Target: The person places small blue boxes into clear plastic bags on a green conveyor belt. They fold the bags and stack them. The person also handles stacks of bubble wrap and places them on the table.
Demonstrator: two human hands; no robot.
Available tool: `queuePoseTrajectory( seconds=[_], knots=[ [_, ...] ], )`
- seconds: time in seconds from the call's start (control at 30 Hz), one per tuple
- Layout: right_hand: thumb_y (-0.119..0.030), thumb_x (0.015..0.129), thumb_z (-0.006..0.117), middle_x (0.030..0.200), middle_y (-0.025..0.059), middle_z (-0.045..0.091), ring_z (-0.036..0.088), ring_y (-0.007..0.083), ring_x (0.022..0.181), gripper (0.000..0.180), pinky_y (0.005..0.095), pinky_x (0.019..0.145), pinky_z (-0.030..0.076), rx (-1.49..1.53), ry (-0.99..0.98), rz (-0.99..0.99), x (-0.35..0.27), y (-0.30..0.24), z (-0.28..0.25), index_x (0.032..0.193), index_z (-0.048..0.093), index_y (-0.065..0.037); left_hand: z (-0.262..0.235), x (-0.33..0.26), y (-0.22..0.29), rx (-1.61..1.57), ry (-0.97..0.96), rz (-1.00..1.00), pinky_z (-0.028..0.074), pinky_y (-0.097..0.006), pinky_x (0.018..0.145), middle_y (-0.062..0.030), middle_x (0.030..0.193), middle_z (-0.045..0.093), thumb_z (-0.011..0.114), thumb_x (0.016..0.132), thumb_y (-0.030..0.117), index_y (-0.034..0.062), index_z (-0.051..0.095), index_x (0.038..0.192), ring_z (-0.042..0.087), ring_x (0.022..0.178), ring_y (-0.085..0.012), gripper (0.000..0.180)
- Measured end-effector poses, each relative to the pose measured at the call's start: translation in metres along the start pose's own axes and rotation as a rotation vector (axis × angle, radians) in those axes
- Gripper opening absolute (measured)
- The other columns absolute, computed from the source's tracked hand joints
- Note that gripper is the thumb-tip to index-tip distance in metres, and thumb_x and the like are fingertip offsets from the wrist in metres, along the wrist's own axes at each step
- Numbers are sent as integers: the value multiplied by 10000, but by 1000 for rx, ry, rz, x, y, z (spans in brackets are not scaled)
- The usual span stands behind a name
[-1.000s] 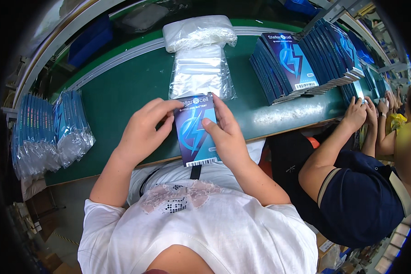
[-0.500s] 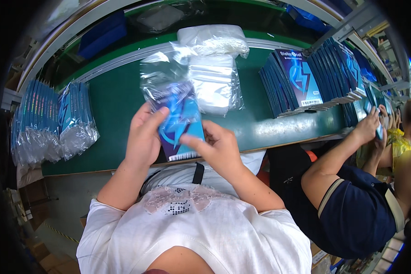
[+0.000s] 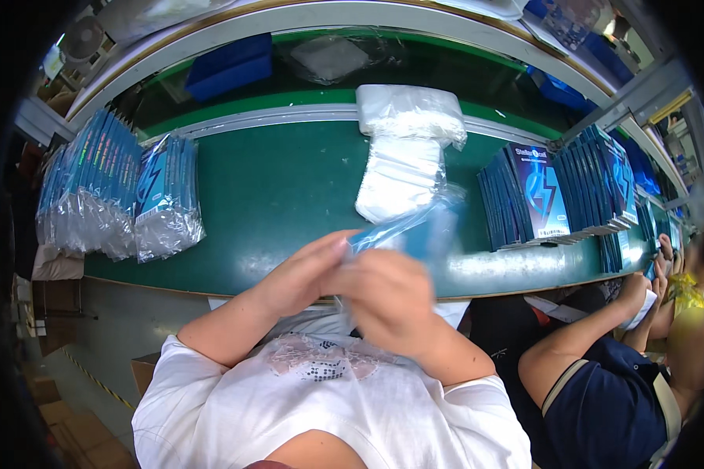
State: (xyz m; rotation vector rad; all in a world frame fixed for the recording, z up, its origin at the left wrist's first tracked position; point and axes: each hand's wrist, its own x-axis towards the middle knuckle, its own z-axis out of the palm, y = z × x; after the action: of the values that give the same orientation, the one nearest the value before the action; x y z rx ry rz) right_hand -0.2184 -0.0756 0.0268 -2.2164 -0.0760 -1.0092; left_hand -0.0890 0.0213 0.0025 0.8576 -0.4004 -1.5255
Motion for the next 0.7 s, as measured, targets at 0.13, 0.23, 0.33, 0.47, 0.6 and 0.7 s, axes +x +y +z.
queuePoseTrajectory(
  seconds=[0.13, 0.23, 0.33, 0.47, 0.6, 0.7],
  knots=[
    [13, 668, 592, 761, 73, 553, 541, 255, 644, 347, 347, 554, 420, 135, -257, 17, 9, 5, 33, 1007, 631, -52, -29, -8, -5, -449, -131, -69, 492, -262, 748, -57, 974, 614, 507, 948, 255, 21, 586, 1029, 615, 853, -138, 260],
    [-26, 692, 608, 833, 91, 574, 571, 260, 737, 417, 367, 621, 452, 246, -292, -113, 11, 4, 40, 1109, 604, -45, -21, -20, 7, -125, 245, 159, 500, -260, 712, -57, 927, 624, 557, 889, 130, 13, 568, 1056, 621, 821, -139, 204],
    [-62, 729, 618, 889, 122, 587, 586, 276, 820, 424, 375, 697, 473, 338, -273, -29, 13, -2, 41, 1151, 585, -31, -38, -50, 46, 78, 411, 373, 493, -269, 573, -74, 893, 612, 587, 777, 3, 8, 523, 1117, 612, 686, -151, 346],
    [-60, 778, 605, 901, 140, 599, 610, 283, 818, 364, 355, 712, 486, 383, -291, 220, -1, 10, 36, 1137, 579, -5, -66, -78, 83, 802, 868, 928, 429, -288, 897, -127, 1172, 553, 530, 820, 10, -30, 454, 1292, 555, 1015, -174, 481],
    [-14, 790, 591, 850, 130, 605, 619, 256, 753, 298, 333, 671, 489, 375, -297, 306, -9, 16, 31, 1086, 598, 10, -115, -90, 97, 1811, 1238, 742, 282, -408, 1060, -232, 1364, 405, 524, 885, 164, 0, 439, 1323, 386, 1278, -349, 475],
    [18, 795, 585, 816, 124, 607, 619, 246, 727, 249, 319, 650, 487, 321, -261, 328, -13, 19, 24, 1042, 616, 20, -134, -92, 98, 2031, 1252, 565, 213, -443, 1094, -239, 1394, 373, 501, 919, 252, -3, 431, 1327, 333, 1310, -383, 486]
  ],
)
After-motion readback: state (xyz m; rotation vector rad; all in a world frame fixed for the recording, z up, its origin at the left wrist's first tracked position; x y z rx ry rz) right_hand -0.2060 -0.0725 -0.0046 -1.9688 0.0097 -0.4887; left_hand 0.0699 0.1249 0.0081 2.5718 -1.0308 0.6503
